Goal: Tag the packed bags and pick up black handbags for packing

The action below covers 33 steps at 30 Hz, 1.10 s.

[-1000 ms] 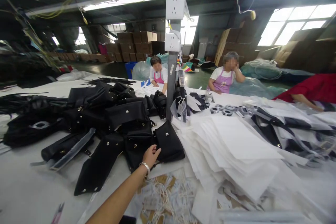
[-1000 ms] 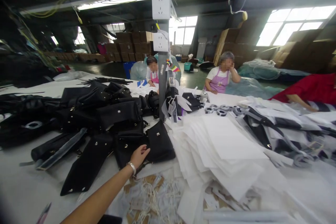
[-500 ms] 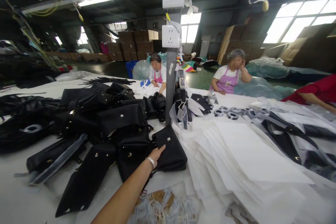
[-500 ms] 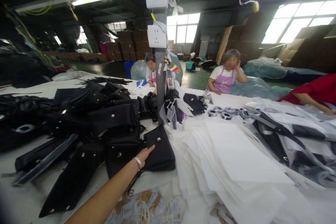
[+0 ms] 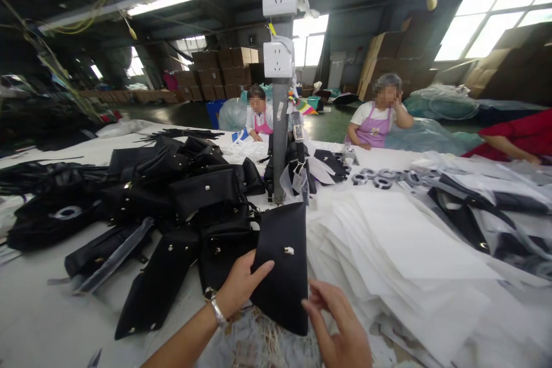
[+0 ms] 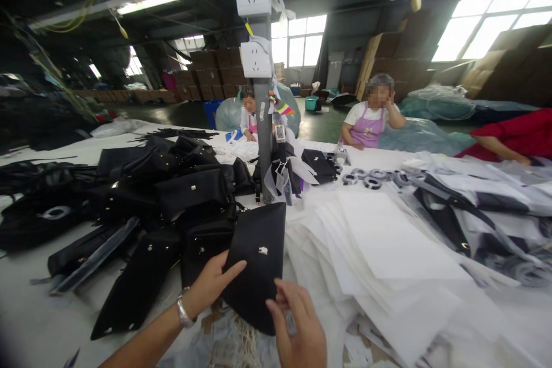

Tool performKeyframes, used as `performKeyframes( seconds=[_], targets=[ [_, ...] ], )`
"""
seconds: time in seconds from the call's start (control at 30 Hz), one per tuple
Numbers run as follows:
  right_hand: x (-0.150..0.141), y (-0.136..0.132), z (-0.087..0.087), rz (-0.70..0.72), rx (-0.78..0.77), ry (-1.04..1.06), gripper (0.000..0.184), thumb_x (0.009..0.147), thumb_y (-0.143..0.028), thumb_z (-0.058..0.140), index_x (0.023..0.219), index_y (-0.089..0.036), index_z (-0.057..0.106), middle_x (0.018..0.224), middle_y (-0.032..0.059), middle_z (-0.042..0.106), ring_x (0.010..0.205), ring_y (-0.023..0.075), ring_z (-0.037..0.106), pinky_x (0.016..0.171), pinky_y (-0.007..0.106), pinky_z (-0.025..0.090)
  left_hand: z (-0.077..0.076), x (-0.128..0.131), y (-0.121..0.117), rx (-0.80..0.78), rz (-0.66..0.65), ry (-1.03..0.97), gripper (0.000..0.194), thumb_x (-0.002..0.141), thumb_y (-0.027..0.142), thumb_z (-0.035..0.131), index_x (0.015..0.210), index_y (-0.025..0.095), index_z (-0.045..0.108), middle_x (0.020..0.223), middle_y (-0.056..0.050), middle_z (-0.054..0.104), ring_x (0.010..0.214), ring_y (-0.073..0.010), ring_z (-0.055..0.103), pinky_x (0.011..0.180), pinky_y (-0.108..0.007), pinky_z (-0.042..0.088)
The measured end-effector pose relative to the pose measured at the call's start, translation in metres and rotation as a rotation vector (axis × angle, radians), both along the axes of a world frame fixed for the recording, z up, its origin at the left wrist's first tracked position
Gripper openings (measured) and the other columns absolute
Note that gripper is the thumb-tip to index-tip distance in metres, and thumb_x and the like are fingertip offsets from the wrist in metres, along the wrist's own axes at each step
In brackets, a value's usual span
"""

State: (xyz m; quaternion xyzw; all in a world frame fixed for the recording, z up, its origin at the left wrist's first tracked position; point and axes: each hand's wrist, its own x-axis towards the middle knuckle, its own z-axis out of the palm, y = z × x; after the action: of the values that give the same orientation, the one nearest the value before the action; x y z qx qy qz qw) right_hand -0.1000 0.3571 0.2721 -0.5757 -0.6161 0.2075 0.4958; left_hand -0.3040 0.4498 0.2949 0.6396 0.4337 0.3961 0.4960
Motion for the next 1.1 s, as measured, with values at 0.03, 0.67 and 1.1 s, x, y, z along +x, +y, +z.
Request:
performKeyframes(
  seconds=[0.03, 0.67, 1.1],
  targets=[
    [-0.004, 0.014, 0.010, -0.013, 0.026, -0.011, 0.030, 0.086, -0.031, 0.059, 0.114, -0.025, 0.061, 0.105, 0.0075, 0.063, 0.083, 0.0177, 0.063, 0.078, 0.030, 0.055, 0.006, 0.001, -0.009, 0.049, -0.022, 0.031, 0.038, 0.087, 0.040, 0.056, 0.115, 0.017, 0.064, 0.114, -0.009, 0.067, 0.102, -0.0250, 0.061, 0.092, -0.035, 0.048],
    [0.009, -0.043, 0.038, 0.432, -0.729, 0.586, 0.026, 0.059, -0.026, 0.081, 0.075, -0.015, 0.064, 0.061, -0.0038, 0.062, 0.054, 0.0088, 0.057, 0.055, 0.021, 0.043, 0.026, -0.020, -0.103, 0.753, -0.360, 0.776, 0.028, 0.093, 0.040, 0.047, 0.078, 0.018, 0.055, 0.079, -0.003, 0.060, 0.073, -0.0160, 0.053, 0.061, -0.028, 0.036],
    [0.011, -0.114, 0.006, 0.467, -0.841, 0.412, 0.028, 0.057, -0.037, 0.083, 0.065, -0.014, 0.068, 0.054, -0.0043, 0.058, 0.051, 0.0068, 0.046, 0.052, 0.020, 0.033, 0.009, -0.024, -0.148, 0.764, -0.567, 0.699, 0.028, 0.092, 0.041, 0.049, 0.075, 0.019, 0.051, 0.078, -0.002, 0.061, 0.069, -0.0147, 0.053, 0.058, -0.027, 0.035]
  ],
)
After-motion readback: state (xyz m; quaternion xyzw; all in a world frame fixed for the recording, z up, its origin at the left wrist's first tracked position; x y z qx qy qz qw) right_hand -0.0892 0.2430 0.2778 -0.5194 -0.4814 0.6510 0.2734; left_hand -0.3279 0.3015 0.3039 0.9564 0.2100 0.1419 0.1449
